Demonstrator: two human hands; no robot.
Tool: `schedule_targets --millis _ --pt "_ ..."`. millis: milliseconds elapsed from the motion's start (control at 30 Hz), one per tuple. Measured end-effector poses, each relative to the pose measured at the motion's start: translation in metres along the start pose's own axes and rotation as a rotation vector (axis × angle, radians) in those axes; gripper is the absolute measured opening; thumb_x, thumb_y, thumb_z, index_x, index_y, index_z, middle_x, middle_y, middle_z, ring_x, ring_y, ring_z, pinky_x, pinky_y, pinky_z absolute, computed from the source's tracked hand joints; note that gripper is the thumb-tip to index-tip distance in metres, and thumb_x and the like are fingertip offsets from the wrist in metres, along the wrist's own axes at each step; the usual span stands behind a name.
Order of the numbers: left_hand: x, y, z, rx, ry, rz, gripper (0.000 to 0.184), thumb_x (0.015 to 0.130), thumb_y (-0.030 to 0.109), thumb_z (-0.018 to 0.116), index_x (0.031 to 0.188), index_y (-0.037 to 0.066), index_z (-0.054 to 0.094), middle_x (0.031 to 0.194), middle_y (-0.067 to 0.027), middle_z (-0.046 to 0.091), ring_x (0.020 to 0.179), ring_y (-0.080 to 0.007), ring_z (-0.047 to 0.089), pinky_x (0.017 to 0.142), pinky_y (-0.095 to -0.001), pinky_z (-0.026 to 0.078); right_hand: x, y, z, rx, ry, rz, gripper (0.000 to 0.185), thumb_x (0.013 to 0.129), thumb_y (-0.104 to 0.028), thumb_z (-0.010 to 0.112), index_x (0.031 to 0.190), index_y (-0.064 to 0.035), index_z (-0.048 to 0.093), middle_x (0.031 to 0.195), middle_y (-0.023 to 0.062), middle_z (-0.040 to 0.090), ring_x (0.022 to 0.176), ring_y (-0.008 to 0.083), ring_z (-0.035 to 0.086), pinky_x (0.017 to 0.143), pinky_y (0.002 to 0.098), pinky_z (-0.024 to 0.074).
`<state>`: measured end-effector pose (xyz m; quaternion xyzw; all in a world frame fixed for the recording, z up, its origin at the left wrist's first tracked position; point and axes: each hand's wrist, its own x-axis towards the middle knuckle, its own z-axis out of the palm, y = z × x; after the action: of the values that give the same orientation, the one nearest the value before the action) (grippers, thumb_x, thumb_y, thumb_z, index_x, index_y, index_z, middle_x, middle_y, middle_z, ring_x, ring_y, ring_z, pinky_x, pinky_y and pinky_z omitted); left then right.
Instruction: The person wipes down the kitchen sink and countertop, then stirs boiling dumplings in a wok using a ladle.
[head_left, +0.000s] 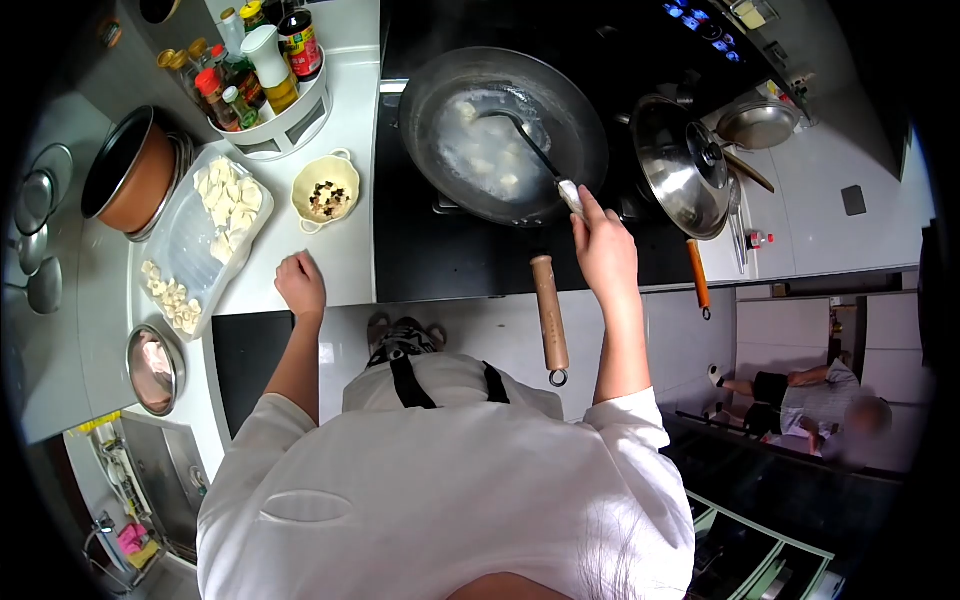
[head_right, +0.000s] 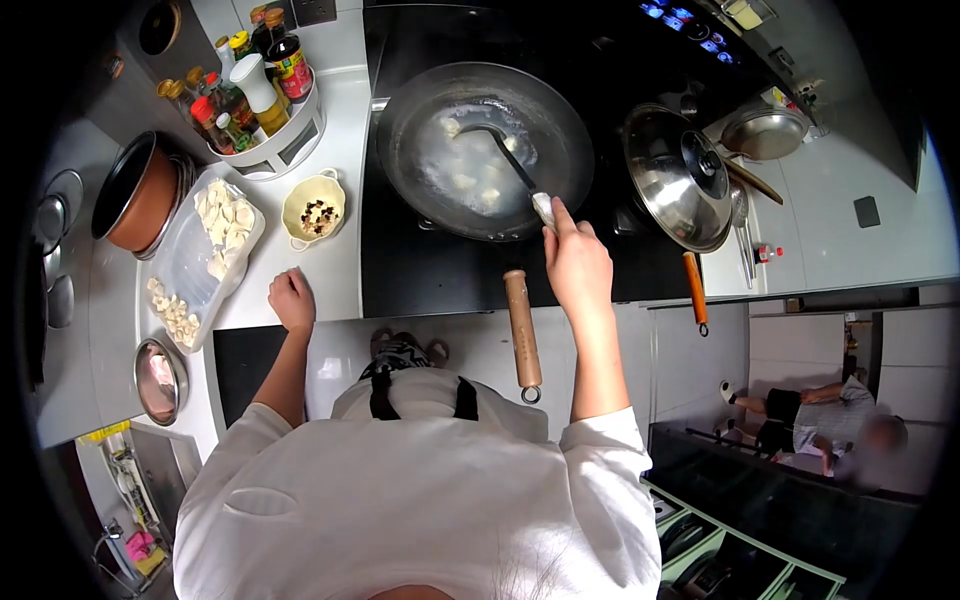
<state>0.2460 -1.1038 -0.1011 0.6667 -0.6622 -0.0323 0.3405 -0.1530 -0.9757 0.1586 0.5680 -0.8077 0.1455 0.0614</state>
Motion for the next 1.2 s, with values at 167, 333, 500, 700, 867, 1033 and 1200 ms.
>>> schedule_targets --millis 167,333,500,700,867,1033,1200 --pt "0.000 -0.001 0.001 -0.016 0.032 0.026 0.021 0.095 0.019 0.054 0.082 0.004 0.061 0.083 -0.0121 0.063 0.083 -0.0345 0.057 0.073 -0.0460 0.043 -0.016 0.001 -0.037 0.064 0.043 0.013 0.037 0.091 -0.019 0.062 0.128 -0.0129 0.061 0.085 0.0176 0.064 0.074 0.0366 0.065 0.066 0.0435 0.0534" --pt "0.001 0.003 -0.002 -0.018 0.022 0.017 0.020 0.094 0.019 0.055 0.083 0.004 0.062 0.082 -0.0121 0.063 0.083 -0.0342 0.058 0.073 -0.0459 0.043 -0.036 0.001 -0.093 0.073 -0.089 0.059 0.039 0.089 -0.016 0.064 0.128 -0.0130 0.061 0.084 0.0166 0.063 0.071 0.0344 0.064 0.064 0.0425 0.0502" --pt "0.001 0.000 0.001 0.012 0.010 0.022 0.022 0.095 0.021 0.054 0.083 0.004 0.062 0.083 -0.0123 0.063 0.083 -0.0341 0.058 0.074 -0.0459 0.043 -0.050 0.002 -0.103 0.009 -0.155 0.054 0.039 0.088 -0.016 0.064 0.127 -0.0135 0.062 0.081 0.0161 0.063 0.071 0.0339 0.064 0.064 0.0419 0.0504" --pt "-0.001 -0.001 0.002 0.021 -0.002 0.017 0.021 0.095 0.022 0.054 0.084 0.006 0.062 0.084 -0.0107 0.064 0.085 -0.0329 0.058 0.075 -0.0453 0.043 -0.038 0.002 -0.067 -0.015 -0.116 0.015 0.039 0.088 -0.016 0.064 0.126 -0.0142 0.061 0.083 0.0167 0.063 0.072 0.0345 0.065 0.065 0.0427 0.0521" --pt "0.000 -0.002 0.004 0.034 0.022 0.029 0.025 0.096 0.023 0.052 0.085 0.004 0.064 0.083 -0.0128 0.064 0.083 -0.0335 0.057 0.074 -0.0461 0.043 -0.010 0.000 -0.025 -0.029 -0.078 0.002 0.040 0.088 -0.017 0.063 0.128 -0.0154 0.060 0.084 0.0170 0.064 0.074 0.0360 0.066 0.064 0.0447 0.0543" --pt "0.000 -0.001 0.002 0.011 0.006 0.017 0.025 0.096 0.023 0.052 0.085 0.004 0.064 0.084 -0.0131 0.064 0.084 -0.0335 0.057 0.075 -0.0459 0.043 0.020 -0.014 -0.008 -0.030 -0.091 -0.050 0.034 0.086 -0.017 0.062 0.118 -0.0060 0.057 0.085 0.0201 0.066 0.077 0.0389 0.067 0.067 0.0458 0.0558" --pt "0.000 0.000 0.001 0.018 -0.001 0.001 0.023 0.096 0.023 0.054 0.084 0.006 0.062 0.085 -0.0105 0.064 0.086 -0.0324 0.058 0.076 -0.0449 0.042 0.038 -0.014 0.007 -0.075 -0.132 0.010 0.028 0.087 -0.018 0.062 0.110 -0.0040 0.056 0.086 0.0200 0.066 0.077 0.0399 0.067 0.067 0.0465 0.0553"
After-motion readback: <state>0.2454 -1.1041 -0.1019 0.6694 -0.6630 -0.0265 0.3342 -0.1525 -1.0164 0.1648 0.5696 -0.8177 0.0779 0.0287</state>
